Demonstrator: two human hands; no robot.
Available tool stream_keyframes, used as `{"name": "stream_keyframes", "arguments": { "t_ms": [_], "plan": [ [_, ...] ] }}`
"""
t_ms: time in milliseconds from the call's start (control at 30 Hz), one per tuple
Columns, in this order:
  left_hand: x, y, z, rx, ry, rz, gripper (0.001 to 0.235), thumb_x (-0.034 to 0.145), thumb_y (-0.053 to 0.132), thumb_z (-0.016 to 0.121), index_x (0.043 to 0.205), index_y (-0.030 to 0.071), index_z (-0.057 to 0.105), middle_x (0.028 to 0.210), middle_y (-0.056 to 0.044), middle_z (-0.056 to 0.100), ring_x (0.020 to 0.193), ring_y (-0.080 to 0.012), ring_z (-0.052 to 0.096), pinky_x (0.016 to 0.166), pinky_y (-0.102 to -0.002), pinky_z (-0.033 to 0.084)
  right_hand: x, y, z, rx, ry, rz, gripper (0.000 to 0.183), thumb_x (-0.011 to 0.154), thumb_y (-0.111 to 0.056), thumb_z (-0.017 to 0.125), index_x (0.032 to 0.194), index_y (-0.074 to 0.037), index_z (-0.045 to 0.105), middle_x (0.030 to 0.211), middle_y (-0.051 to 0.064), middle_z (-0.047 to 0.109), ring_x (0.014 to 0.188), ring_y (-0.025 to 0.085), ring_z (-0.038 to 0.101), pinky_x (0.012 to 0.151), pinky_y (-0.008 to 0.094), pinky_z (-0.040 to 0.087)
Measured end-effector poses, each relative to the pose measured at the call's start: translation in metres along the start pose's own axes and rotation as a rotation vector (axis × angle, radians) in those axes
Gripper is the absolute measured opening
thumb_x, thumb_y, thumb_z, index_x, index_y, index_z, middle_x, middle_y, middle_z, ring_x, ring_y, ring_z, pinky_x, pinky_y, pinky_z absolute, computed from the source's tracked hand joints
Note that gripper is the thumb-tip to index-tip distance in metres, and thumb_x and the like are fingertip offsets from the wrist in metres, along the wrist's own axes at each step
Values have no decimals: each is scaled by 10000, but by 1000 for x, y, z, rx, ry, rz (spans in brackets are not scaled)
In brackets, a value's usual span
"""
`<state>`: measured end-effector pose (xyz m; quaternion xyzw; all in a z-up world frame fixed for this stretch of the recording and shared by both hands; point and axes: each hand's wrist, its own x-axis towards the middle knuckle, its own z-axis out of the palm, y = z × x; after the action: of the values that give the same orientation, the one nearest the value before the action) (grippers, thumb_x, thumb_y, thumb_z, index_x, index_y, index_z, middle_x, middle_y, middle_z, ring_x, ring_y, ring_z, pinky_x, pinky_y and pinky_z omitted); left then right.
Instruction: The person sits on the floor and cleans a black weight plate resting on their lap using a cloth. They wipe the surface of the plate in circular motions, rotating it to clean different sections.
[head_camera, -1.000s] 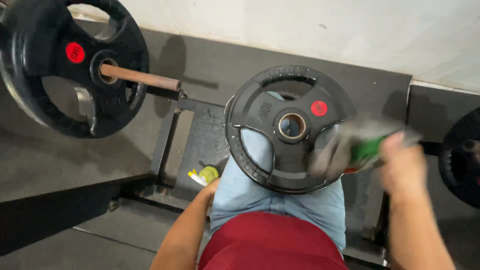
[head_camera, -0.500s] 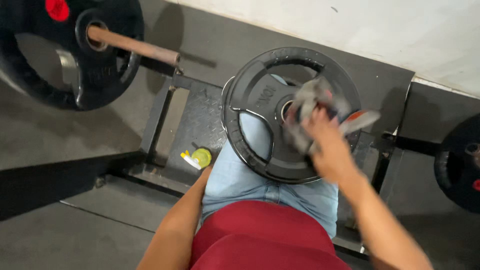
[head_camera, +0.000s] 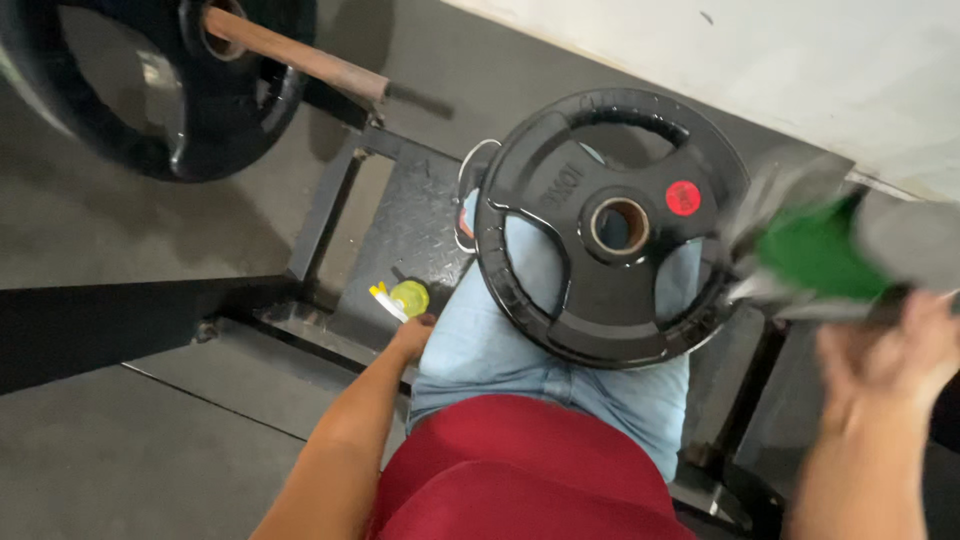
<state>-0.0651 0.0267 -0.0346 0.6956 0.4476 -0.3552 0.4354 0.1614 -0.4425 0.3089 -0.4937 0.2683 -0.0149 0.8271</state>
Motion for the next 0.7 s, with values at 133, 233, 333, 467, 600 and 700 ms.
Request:
{"name": "stream_keyframes", "arguments": {
  "t_ms": [133, 233, 333, 467, 600, 700],
  "plan": [
    [-14, 5, 4, -9, -40, 89, 566, 700, 474, 754, 1156, 139, 784, 1095, -59, 768, 1064, -117, 654, 875, -337, 487, 76, 28, 61, -622, -20, -345, 351, 970, -308, 831, 1283, -212, 705, 1230, -48, 786, 1045, 117, 806, 865, 320, 710],
    [-30, 26, 2, -148, -72, 83, 634, 729, 512, 706, 1244, 143, 712, 1205, -55, 700, 1155, -128, 600, 949, -339, 462, 121, 97, 106, -1229, -43, -561, 507, 1041, -434, 648, 1384, -77, 542, 1332, 124, 612, 1165, 319, 557, 902, 458, 462],
    [-58, 65, -5, -451, -130, 79, 704, 834, 558, 633, 1384, 125, 559, 1379, -50, 553, 1301, -150, 478, 1066, -350, 400, 99, 160, 168, -1603, -274, -863, 648, 1001, -334, 586, 1491, 72, 462, 1592, 289, 370, 1459, 498, 278, 1172, 604, 191],
    [-100, 134, -21, -998, -252, 104, 849, 1024, 642, 501, 1635, 94, 284, 1691, -39, 287, 1563, -187, 259, 1275, -368, 289, 5, 187, 221, -1829, -832, -1170, 549, 980, -350, 610, 1517, -249, 552, 1618, 139, 430, 1578, 344, 214, 1238, 597, 108],
    [-107, 227, -63, -1275, -254, 292, 696, 953, 655, 589, 1373, 105, 659, 1283, -112, 728, 1147, -234, 691, 993, -381, 566, -53, 189, 176, -1453, -1433, -1467, 667, 872, -85, 495, 1527, -211, 498, 1636, 147, 417, 1577, 363, 227, 1210, 680, 99],
    [-81, 308, -75, -1027, -465, 685, 701, 1015, 705, 493, 1527, 227, 534, 1667, -103, 344, 1586, -293, 161, 1313, -442, 43, -72, 171, 146, -1330, -1727, -1170, 641, 612, -171, 579, 1247, -169, 666, 1433, 40, 603, 1531, 252, 340, 1252, 542, 184]
  ]
}}
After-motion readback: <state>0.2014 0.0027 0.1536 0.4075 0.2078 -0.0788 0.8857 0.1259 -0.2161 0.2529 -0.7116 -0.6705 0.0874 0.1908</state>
